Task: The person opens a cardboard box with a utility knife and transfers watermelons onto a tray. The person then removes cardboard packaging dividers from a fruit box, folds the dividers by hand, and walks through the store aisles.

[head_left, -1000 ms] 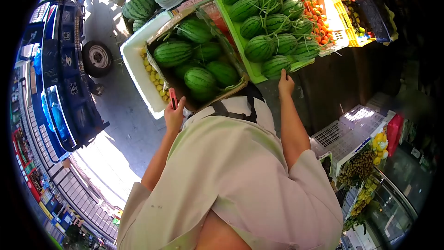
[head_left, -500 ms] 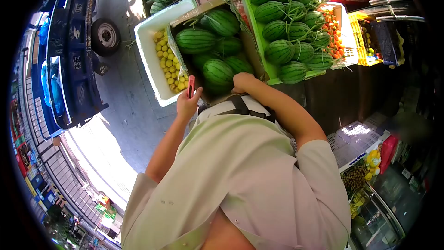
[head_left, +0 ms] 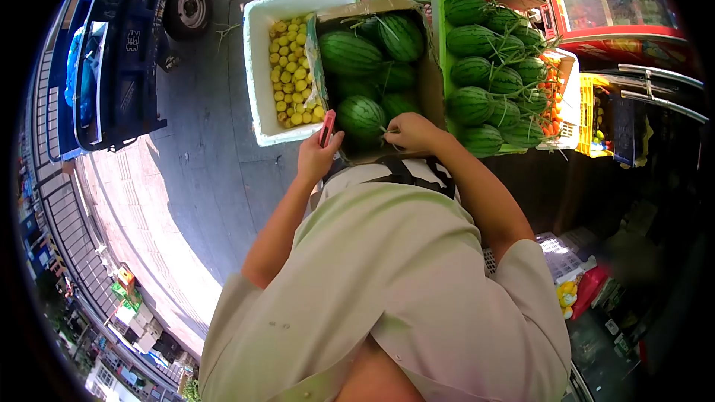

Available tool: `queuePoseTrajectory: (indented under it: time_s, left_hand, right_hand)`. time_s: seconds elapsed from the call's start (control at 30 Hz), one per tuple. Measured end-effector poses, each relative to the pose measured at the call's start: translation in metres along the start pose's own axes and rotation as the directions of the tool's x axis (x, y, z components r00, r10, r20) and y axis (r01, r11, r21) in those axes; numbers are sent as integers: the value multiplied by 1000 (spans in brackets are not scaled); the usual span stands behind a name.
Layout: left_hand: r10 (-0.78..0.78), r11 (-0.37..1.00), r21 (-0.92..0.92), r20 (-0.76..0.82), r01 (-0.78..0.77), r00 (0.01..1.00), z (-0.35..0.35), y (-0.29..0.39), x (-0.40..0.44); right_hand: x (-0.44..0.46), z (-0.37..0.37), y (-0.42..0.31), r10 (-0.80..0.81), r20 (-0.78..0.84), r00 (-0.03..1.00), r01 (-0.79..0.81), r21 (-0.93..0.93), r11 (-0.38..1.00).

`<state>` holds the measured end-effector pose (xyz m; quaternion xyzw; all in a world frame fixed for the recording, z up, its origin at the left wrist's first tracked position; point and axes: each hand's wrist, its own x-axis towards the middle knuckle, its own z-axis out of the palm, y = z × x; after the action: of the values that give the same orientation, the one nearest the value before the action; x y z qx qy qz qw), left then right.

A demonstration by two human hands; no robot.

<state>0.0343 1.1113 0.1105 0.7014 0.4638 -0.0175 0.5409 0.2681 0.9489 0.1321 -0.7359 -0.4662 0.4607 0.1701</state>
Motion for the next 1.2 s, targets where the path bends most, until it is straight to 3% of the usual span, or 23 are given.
queuePoseTrajectory:
  time_s: [0.03,0.23,0.3,0.47,0.53,0.57,0.63,0.67,0.73,0.87,1.0,1.13,1.2]
  left_hand:
    - [7,1000,-5,8,-7,1000,2,3,4]
    - [7,998,64,12,-7,1000,9,7,-6]
    - [51,996,70,-18,-49,999,14,-4,-2]
    - [47,998,38,-9,-46,999,19,10,9]
    - [0,1000,-14,-2,0,1000,23,24,10]
    - [-13,1000,2,8,13,1000,22,27,11]
    - [-12,1000,15,23,12,1000,24,27,14]
    - [-21,999,40,34,20,999,25,28,14]
    - [-34,999,43,29,32,999,29,33,10]
    - [-76,997,-31,42,77,996,36,52,3]
    - [-107,992,-70,10,107,994,47,51,-13]
    - [-183,980,-83,-41,179,982,63,72,-23]
    - [-194,976,-114,-52,187,980,69,91,-20]
  right_hand:
    - [-2,-10,1,-176,-66,982,174,-35,984]
    - [-3,-38,-20,-174,-76,982,173,-23,985]
    - [-14,-44,-20,-138,-83,987,132,-75,988]
    - [-90,-122,-21,-18,-201,979,29,50,998]
    - [-125,-154,-16,146,-296,944,-31,362,932]
    - [-139,-168,-12,144,-300,943,-30,353,935]
    - [-162,-196,-1,250,-314,916,-27,574,819]
    - [-169,-210,1,244,-318,916,-22,569,822]
    - [-183,-235,8,312,-508,803,151,679,718]
    - [-182,-289,60,325,-549,770,209,698,684]
    - [-162,-322,109,334,-629,701,209,630,748]
    - [-129,-370,169,382,-567,729,206,715,668]
    - [-113,-397,191,466,-497,732,188,804,563]
